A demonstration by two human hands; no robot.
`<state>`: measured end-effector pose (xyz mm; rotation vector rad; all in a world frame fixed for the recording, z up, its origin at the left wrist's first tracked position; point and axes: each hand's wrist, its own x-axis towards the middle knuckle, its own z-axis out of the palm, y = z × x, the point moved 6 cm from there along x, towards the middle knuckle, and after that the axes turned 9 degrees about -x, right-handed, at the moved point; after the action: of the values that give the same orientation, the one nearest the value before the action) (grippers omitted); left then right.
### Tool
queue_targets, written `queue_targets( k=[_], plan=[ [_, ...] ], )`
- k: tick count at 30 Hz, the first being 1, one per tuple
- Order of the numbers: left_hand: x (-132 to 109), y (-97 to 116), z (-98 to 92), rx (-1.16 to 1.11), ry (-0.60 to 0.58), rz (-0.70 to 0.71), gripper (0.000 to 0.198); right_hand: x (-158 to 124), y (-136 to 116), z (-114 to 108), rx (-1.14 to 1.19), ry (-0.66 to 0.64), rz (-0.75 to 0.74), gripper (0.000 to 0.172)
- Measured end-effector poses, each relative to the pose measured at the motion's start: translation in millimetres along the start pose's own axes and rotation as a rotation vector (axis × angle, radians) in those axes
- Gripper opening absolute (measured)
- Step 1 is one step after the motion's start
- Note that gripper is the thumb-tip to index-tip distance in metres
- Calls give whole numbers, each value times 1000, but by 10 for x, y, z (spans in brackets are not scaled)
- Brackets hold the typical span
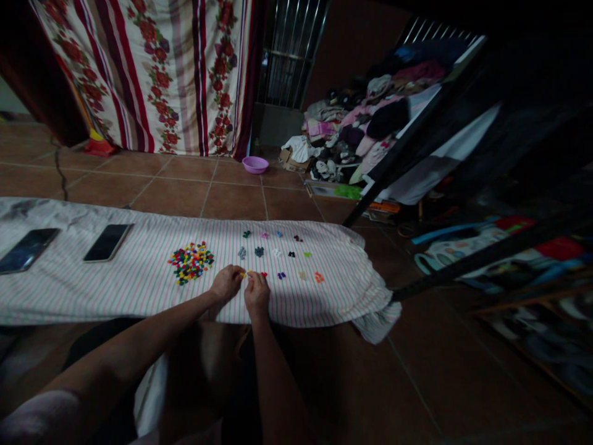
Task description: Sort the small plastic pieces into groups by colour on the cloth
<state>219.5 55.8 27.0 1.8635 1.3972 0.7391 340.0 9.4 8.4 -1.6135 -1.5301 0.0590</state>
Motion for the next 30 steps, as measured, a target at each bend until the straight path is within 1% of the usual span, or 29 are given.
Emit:
queue_targets(
  k=[4, 9, 14, 18, 22, 27, 30],
  plan=[
    [1, -20, -2, -16, 1, 5, 28, -1, -10, -4, -7, -3, -9, 33],
    [-32, -51, -43, -23, 14, 8, 28, -4, -19, -15, -4, 0, -13, 32],
    [-100, -78, -113, -8, 27, 1, 27, -7, -41, -25, -28, 5, -27, 31],
    [-170, -126, -209, 27, 40, -18, 26, -2, -47, -27, -25, 17, -40, 31],
    [-252, -238, -376, 86, 79, -61, 25, 6, -33, -16, -14, 27, -48, 30],
    [-352, -412, -710, 182, 166, -130, 27, 8, -8, 1, -28, 41, -62, 28],
    [-388, -483, -897, 235, 186, -152, 28, 6, -11, -4, -26, 51, -74, 27]
  ],
)
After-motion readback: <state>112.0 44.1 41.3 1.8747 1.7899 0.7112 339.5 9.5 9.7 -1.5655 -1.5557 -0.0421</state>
